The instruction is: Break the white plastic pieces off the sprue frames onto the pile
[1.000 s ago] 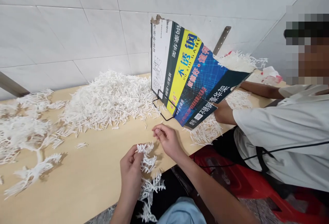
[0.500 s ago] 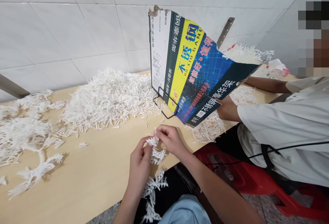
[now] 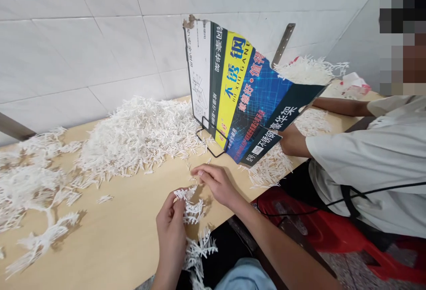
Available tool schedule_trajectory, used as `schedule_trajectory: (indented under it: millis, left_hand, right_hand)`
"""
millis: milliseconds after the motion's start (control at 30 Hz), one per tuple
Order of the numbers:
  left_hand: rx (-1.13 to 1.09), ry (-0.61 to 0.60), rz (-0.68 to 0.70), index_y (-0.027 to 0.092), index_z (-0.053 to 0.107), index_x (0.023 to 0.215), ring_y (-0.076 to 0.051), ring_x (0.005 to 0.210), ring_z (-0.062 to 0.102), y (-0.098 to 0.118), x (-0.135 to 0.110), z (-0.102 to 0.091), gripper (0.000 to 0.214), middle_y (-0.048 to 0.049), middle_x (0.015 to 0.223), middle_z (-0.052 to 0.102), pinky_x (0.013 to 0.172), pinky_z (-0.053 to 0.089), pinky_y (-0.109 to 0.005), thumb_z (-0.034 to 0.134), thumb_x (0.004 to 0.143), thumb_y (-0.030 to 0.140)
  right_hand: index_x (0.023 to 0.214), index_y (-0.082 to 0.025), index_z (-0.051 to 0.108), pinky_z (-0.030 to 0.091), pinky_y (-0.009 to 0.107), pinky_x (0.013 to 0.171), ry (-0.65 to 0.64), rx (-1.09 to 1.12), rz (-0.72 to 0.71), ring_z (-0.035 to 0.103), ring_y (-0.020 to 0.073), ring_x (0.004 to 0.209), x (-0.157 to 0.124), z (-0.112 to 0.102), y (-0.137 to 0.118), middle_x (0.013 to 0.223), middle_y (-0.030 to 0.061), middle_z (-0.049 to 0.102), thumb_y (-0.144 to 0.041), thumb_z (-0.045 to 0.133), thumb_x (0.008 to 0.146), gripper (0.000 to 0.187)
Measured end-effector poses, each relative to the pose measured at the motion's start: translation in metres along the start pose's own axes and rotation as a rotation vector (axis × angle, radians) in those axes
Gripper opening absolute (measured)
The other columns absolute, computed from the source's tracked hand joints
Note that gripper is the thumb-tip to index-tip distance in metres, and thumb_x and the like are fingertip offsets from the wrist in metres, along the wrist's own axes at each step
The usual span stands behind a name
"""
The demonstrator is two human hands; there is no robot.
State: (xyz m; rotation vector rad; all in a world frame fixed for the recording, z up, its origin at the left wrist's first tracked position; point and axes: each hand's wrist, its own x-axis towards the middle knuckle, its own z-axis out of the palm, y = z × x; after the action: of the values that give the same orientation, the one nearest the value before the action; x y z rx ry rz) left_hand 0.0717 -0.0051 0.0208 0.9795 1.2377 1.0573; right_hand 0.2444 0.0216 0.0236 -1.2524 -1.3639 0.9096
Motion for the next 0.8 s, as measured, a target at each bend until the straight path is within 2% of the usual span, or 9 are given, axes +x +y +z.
schedule_trajectory:
  millis: [67, 200, 333, 433, 500, 567, 633, 700, 800]
  left_hand:
    - [-0.008, 0.036, -0.020, 0.019, 0.074, 0.102, -0.013, 0.059, 0.052, 0.001, 0.000, 0.001, 0.038, 0.0015, 0.072, 0.065, 0.055, 0.042, -0.021, 0.072, 0.084, 0.052]
    - [-0.045, 0.070, -0.042, 0.018, 0.073, 0.099, -0.012, 0.054, 0.045, -0.002, 0.001, 0.002, 0.042, 0.0038, 0.063, 0.056, 0.050, 0.037, -0.020, 0.076, 0.080, 0.055]
    - [-0.026, -0.003, -0.078, 0.017, 0.069, 0.084, -0.012, 0.056, 0.046, -0.012, 0.003, -0.005, 0.039, 0.0034, 0.062, 0.053, 0.051, 0.038, -0.021, 0.080, 0.075, 0.053]
    - [-0.073, 0.018, -0.184, 0.016, 0.069, 0.082, -0.012, 0.052, 0.043, -0.022, 0.004, -0.014, 0.044, 0.0043, 0.059, 0.049, 0.046, 0.035, -0.022, 0.086, 0.064, 0.053]
    - [-0.112, 0.076, -0.244, 0.017, 0.070, 0.087, -0.013, 0.050, 0.042, -0.026, 0.005, -0.018, 0.050, 0.0048, 0.058, 0.049, 0.044, 0.035, -0.023, 0.087, 0.060, 0.055]
    - [-0.093, 0.084, -0.238, 0.018, 0.069, 0.088, -0.014, 0.052, 0.044, -0.027, 0.006, -0.018, 0.051, 0.0039, 0.060, 0.052, 0.045, 0.037, -0.024, 0.087, 0.061, 0.058]
    - [-0.002, 0.048, -0.177, 0.018, 0.069, 0.085, -0.014, 0.055, 0.046, -0.023, 0.008, -0.013, 0.048, 0.0027, 0.064, 0.054, 0.048, 0.037, -0.023, 0.084, 0.067, 0.060]
    - [0.116, -0.017, -0.111, 0.017, 0.069, 0.081, -0.014, 0.057, 0.045, -0.015, 0.012, -0.005, 0.045, 0.0017, 0.066, 0.056, 0.049, 0.035, -0.022, 0.081, 0.071, 0.060]
    - [0.209, -0.120, -0.057, 0.016, 0.068, 0.074, -0.013, 0.057, 0.043, -0.002, 0.022, 0.008, 0.042, 0.0007, 0.064, 0.056, 0.050, 0.031, -0.022, 0.079, 0.074, 0.057]
  right_hand:
    - [0.097, -0.019, 0.080, 0.048, 0.027, 0.072, -0.075, 0.031, 0.042, 0.067, 0.0186, 0.079, -0.002, -0.001, -0.002, 0.094, 0.0057, 0.079, -0.039, 0.053, 0.101, 0.034]
    - [0.083, -0.019, 0.077, 0.040, 0.023, 0.064, -0.180, -0.113, 0.021, 0.060, 0.0150, 0.068, -0.003, 0.002, -0.005, 0.076, 0.0005, 0.073, -0.040, 0.069, 0.092, 0.024]
    - [0.065, -0.018, 0.066, 0.034, 0.023, 0.061, -0.085, -0.204, 0.017, 0.049, 0.0114, 0.059, 0.001, 0.004, 0.001, 0.060, -0.0030, 0.061, -0.033, 0.064, 0.095, 0.033]
    - [0.067, -0.019, 0.061, 0.036, 0.024, 0.059, 0.157, -0.100, 0.105, 0.048, 0.0116, 0.056, 0.007, 0.001, 0.012, 0.062, -0.0020, 0.059, -0.034, 0.051, 0.101, 0.038]
    - [0.070, -0.020, 0.059, 0.037, 0.025, 0.057, 0.256, -0.079, 0.141, 0.047, 0.0126, 0.055, 0.011, 0.000, 0.016, 0.062, -0.0020, 0.057, -0.038, 0.048, 0.103, 0.039]
    - [0.080, -0.020, 0.064, 0.042, 0.025, 0.063, 0.242, -0.121, 0.093, 0.053, 0.0137, 0.063, 0.011, 0.002, 0.016, 0.073, -0.0007, 0.064, -0.036, 0.056, 0.099, 0.026]
    - [0.101, -0.022, 0.069, 0.048, 0.026, 0.077, 0.197, -0.175, 0.003, 0.061, 0.0149, 0.078, 0.009, 0.005, 0.012, 0.099, 0.0025, 0.072, -0.027, 0.066, 0.093, 0.010]
    - [0.116, -0.024, 0.069, 0.049, 0.027, 0.085, 0.166, -0.187, -0.037, 0.065, 0.0159, 0.087, 0.006, 0.008, 0.007, 0.116, 0.0042, 0.072, -0.024, 0.073, 0.087, 0.029]
    - [0.109, -0.023, 0.075, 0.050, 0.026, 0.081, 0.094, -0.093, 0.003, 0.067, 0.0175, 0.088, 0.002, 0.005, 0.003, 0.104, 0.0040, 0.075, -0.036, 0.071, 0.092, 0.022]
